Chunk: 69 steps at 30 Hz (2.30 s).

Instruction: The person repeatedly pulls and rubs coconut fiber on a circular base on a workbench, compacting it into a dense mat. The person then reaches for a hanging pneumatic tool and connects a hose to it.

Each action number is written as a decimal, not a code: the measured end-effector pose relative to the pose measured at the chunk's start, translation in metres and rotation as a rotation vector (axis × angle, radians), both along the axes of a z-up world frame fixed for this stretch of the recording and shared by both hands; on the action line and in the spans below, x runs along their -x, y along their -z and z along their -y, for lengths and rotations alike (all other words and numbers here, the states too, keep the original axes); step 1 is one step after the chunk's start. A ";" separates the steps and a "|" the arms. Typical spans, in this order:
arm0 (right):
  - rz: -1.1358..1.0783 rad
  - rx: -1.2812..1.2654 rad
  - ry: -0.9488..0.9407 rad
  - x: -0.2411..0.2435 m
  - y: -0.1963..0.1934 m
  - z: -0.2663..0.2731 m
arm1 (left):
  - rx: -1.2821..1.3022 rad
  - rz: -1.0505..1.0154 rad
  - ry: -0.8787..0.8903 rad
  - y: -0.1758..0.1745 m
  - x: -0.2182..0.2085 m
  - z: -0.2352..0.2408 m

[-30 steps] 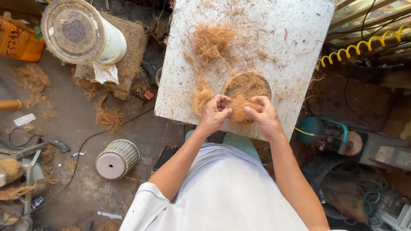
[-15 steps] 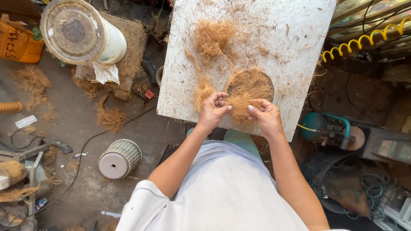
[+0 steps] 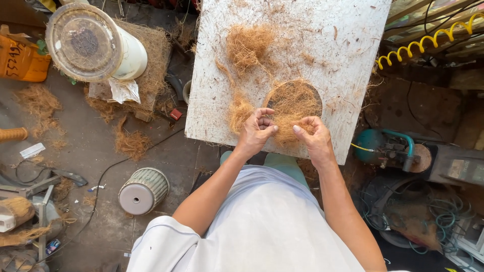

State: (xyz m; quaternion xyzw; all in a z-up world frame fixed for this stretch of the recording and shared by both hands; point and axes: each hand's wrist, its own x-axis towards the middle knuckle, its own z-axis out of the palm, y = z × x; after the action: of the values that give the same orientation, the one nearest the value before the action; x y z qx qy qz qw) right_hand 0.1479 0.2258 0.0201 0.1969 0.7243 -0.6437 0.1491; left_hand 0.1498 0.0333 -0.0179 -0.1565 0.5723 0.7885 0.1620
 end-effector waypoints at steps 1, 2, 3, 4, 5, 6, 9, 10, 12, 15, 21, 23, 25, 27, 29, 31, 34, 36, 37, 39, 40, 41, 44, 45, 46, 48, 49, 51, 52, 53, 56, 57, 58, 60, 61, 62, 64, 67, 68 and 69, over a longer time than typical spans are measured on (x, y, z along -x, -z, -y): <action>0.000 0.000 0.001 0.003 -0.004 0.008 | 0.000 0.000 0.001 -0.001 0.001 0.000; 0.018 0.008 0.013 0.007 -0.008 0.015 | 0.015 -0.004 0.026 -0.001 0.003 0.000; 0.035 0.016 0.025 0.011 -0.012 0.023 | 0.031 -0.008 0.051 -0.002 0.005 0.000; 0.035 0.015 0.026 0.011 -0.002 0.021 | 0.031 -0.008 0.052 0.004 0.006 0.000; 0.064 0.078 0.048 0.010 0.009 0.019 | 0.038 -0.008 0.028 0.010 0.007 -0.001; 0.092 0.140 0.070 0.011 0.019 0.017 | 0.045 -0.008 0.005 0.016 0.009 -0.001; 0.078 0.139 0.106 0.012 0.028 0.013 | 0.099 0.003 -0.057 0.039 0.008 0.003; 0.082 0.138 0.104 0.008 0.036 0.009 | 0.099 0.007 -0.059 0.044 0.007 0.005; 0.075 0.137 0.136 0.001 0.052 -0.001 | 0.097 -0.015 -0.072 0.053 0.009 0.006; 0.093 0.132 0.161 0.001 0.037 0.007 | 0.219 0.003 -0.071 0.034 0.015 0.007; 0.090 0.091 0.155 -0.009 0.047 0.009 | 0.403 -0.043 -0.072 0.011 0.033 0.004; 0.073 0.079 0.146 -0.011 0.054 0.004 | 0.423 -0.068 -0.081 0.022 0.037 0.004; 0.067 0.061 0.144 -0.015 0.055 0.002 | 0.438 -0.084 -0.081 0.026 0.035 0.002; 0.049 0.036 0.152 -0.014 0.053 0.004 | 0.532 -0.218 -0.125 0.023 0.035 0.000; 0.027 0.036 0.157 -0.014 0.063 0.004 | 0.651 -0.334 -0.096 0.001 0.027 0.004; 0.006 0.032 0.163 -0.014 0.060 0.003 | 0.765 -0.450 -0.065 -0.005 0.011 0.003; -0.020 -0.016 0.144 -0.012 0.050 0.005 | 1.033 -0.984 0.084 0.004 -0.021 0.002; 0.007 -0.026 0.105 -0.013 0.058 0.006 | 1.158 -0.998 0.413 0.005 -0.038 0.003; 0.004 -0.026 0.109 -0.011 0.048 0.006 | 1.157 -1.004 0.415 0.011 -0.039 0.004; -0.042 -0.187 0.047 -0.013 0.029 0.003 | 1.248 -0.942 0.482 0.024 -0.047 0.004; -0.042 -0.186 0.049 -0.013 0.025 0.001 | 1.247 -0.943 0.484 0.024 -0.046 0.005; -0.040 -0.197 0.053 -0.013 0.021 -0.002 | 1.271 -0.939 0.478 0.023 -0.045 0.005; -0.032 -0.193 0.058 -0.018 0.029 -0.014 | 1.309 -0.937 0.459 0.023 -0.048 0.003; -0.031 -0.176 0.061 -0.018 0.036 -0.018 | 1.327 -0.947 0.443 0.023 -0.047 0.002; -0.031 -0.177 0.064 -0.016 0.030 -0.015 | 1.325 -0.949 0.445 0.018 -0.046 0.000; -0.004 -0.129 0.031 -0.012 0.019 -0.008 | 1.236 -1.014 0.407 0.010 -0.044 -0.006; -0.004 -0.129 0.034 -0.010 0.014 -0.002 | 1.234 -1.016 0.409 0.011 -0.044 -0.006; 0.053 -0.061 0.023 -0.007 0.005 0.010 | 1.238 -1.040 0.462 0.014 -0.045 -0.008; 0.050 -0.061 0.026 -0.007 0.012 0.008 | 1.237 -1.044 0.463 0.015 -0.044 -0.007; 0.039 -0.056 0.021 -0.008 0.019 0.006 | 1.276 -1.010 0.490 0.016 -0.043 -0.006; 0.032 -0.068 0.008 -0.009 0.022 0.002 | 1.349 -0.934 0.564 0.018 -0.046 -0.003; 0.031 -0.084 0.002 -0.008 0.019 0.002 | 1.384 -0.898 0.611 0.019 -0.046 -0.002; 0.032 -0.085 0.001 -0.009 0.018 -0.003 | 1.384 -0.897 0.609 0.019 -0.047 -0.001; 0.025 -0.111 0.000 -0.010 0.015 -0.013 | 1.403 -0.831 0.654 0.019 -0.050 0.000; 0.027 -0.112 0.002 -0.012 0.010 -0.019 | 1.400 -0.832 0.656 0.019 -0.052 -0.002; 0.045 -0.084 0.037 -0.011 0.006 -0.024 | 1.442 -0.799 0.682 0.019 -0.052 -0.003; 0.065 -0.058 0.072 -0.008 -0.005 -0.036 | 1.481 -0.765 0.710 0.017 -0.053 -0.005; 0.050 -0.063 0.127 -0.004 -0.015 -0.058 | 1.476 -0.755 0.727 0.009 -0.049 -0.007; 0.020 -0.055 0.160 -0.004 -0.011 -0.067 | 1.467 -0.780 0.690 0.005 -0.047 -0.007; -0.011 -0.048 0.192 -0.004 -0.008 -0.076 | 1.457 -0.804 0.653 0.001 -0.046 -0.008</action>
State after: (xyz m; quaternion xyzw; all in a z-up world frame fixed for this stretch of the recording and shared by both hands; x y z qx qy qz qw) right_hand 0.1521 0.3022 0.0277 0.2653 0.7181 -0.6386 0.0780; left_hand 0.1954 0.0414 -0.0190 0.2386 0.9607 0.1392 0.0260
